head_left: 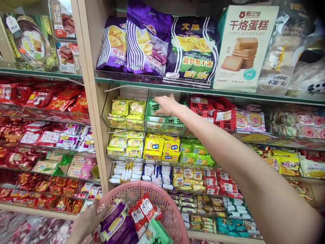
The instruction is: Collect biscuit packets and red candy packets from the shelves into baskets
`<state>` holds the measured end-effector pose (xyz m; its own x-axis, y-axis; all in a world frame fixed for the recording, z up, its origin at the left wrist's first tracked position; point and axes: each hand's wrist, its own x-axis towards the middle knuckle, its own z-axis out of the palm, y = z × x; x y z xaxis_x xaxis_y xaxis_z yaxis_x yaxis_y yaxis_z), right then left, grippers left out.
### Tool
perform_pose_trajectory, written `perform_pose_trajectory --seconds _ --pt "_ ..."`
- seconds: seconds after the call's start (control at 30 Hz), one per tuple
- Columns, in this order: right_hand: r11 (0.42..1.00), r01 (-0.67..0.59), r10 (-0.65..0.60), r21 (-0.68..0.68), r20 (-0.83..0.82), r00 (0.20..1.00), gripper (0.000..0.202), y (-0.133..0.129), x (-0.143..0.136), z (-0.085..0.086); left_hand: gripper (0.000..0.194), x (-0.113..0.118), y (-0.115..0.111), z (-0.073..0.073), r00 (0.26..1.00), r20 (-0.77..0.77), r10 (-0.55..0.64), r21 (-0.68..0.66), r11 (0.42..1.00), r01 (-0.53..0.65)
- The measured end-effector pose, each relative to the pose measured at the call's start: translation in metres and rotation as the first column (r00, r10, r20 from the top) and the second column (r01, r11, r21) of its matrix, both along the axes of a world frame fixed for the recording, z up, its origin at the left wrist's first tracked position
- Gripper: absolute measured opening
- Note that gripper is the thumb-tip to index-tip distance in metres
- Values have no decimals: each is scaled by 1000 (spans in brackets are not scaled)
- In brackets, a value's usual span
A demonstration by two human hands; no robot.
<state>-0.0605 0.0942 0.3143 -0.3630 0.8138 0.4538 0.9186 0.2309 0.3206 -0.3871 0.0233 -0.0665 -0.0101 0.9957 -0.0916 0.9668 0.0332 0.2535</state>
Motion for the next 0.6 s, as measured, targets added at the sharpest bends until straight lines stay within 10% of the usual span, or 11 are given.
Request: perform_pose_trajectory --seconds 0.33,0.47,0.6 --pt "938 -249 319 240 -324 891 31 -60 18 -17 58 10 -5 20 998 -61 16 -59 998 -19" --pt "873 -404 484 272 -578 657 33 -116 19 -59 65 15 -7 27 995 -95 25 -86 996 -34" --pt "822 -566 332 69 -865 376 39 -159 12 -131 69 19 -7 30 992 -125 25 -93 995 -37"
